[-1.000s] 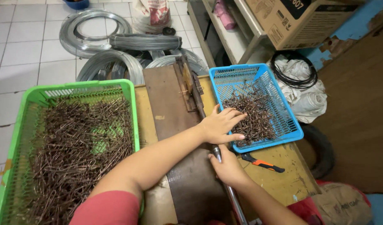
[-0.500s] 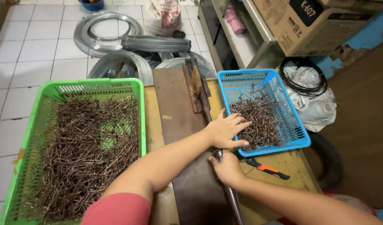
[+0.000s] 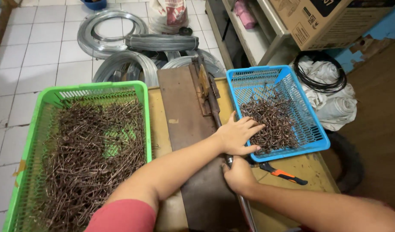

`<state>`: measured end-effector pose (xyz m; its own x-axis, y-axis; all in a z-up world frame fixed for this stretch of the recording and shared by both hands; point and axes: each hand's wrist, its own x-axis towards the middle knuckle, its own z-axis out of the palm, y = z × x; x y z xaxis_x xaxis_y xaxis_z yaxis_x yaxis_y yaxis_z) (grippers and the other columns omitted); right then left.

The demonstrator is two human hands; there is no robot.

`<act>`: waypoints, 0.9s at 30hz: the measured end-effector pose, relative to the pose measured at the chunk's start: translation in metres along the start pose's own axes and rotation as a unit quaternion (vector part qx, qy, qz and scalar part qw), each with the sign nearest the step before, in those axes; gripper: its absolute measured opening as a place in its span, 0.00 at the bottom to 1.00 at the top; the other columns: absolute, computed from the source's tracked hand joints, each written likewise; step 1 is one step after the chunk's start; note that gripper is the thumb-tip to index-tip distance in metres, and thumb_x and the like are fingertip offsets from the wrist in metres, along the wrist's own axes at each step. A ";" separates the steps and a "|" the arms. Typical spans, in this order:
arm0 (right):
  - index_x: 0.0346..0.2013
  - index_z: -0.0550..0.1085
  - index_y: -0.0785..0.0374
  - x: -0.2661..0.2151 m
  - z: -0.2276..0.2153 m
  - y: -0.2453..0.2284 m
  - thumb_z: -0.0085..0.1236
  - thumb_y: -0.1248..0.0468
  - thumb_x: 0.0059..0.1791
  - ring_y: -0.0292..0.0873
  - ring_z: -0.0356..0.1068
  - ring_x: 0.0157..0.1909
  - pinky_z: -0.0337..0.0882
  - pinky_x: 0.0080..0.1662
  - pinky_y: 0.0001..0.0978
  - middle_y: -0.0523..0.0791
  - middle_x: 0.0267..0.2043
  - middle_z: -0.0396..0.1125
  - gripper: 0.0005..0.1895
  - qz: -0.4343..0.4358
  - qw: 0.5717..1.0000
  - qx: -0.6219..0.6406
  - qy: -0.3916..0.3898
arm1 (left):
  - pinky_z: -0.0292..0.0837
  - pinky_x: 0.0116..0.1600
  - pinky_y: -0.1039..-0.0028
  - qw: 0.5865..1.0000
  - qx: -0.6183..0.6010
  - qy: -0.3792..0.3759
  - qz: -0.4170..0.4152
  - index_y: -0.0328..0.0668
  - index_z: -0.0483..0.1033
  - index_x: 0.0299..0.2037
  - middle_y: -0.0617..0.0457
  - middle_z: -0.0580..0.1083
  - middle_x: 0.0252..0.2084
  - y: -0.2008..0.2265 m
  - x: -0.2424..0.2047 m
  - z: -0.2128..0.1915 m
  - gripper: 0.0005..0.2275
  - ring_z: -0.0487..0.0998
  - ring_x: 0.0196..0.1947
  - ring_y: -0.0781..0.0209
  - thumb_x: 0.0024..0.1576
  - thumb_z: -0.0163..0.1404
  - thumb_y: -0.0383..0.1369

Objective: Processing small metal wire parts using a manual lever-operated jig

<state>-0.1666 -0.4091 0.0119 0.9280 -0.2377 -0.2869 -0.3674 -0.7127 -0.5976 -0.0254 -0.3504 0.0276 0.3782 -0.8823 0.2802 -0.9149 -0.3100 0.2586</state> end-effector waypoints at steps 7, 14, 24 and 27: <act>0.49 0.77 0.63 0.016 0.016 0.035 0.58 0.58 0.50 0.65 0.76 0.53 0.71 0.54 0.55 0.57 0.49 0.79 0.16 -0.032 0.999 -0.015 0.014 | 0.48 0.69 0.16 0.999 0.010 -0.034 -0.026 0.45 0.57 0.79 0.44 0.68 0.70 0.000 0.006 0.020 0.41 0.61 0.76 0.42 0.62 0.34 0.64; 0.52 0.76 0.62 0.010 0.007 0.021 0.55 0.59 0.51 0.64 0.77 0.53 0.72 0.55 0.53 0.57 0.49 0.79 0.17 -0.015 1.000 0.011 0.005 | 0.49 0.68 0.15 1.000 0.013 -0.009 -0.020 0.48 0.60 0.78 0.47 0.70 0.69 -0.001 0.007 0.020 0.38 0.64 0.74 0.44 0.62 0.36 0.62; 0.34 0.81 0.68 0.019 -0.005 0.008 0.59 0.56 0.51 0.60 0.81 0.46 0.78 0.45 0.53 0.57 0.33 0.79 0.16 0.021 0.999 -0.041 0.000 | 0.54 0.71 0.20 0.997 0.050 0.041 -0.029 0.55 0.70 0.70 0.54 0.73 0.63 -0.013 0.007 0.056 0.36 0.68 0.71 0.49 0.60 0.37 0.66; 0.34 0.82 0.68 0.016 -0.005 0.000 0.60 0.56 0.50 0.61 0.80 0.48 0.77 0.46 0.56 0.57 0.34 0.79 0.15 0.017 0.999 -0.030 0.002 | 0.58 0.70 0.24 0.999 0.017 0.038 -0.031 0.54 0.70 0.70 0.53 0.73 0.62 -0.013 0.004 0.049 0.36 0.69 0.70 0.49 0.60 0.36 0.67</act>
<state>-0.1519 -0.4167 0.0113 0.9155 -0.2654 -0.3023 -0.3941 -0.7430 -0.5410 -0.0187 -0.3670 -0.0197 0.4425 -0.8318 0.3351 -0.8933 -0.3761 0.2460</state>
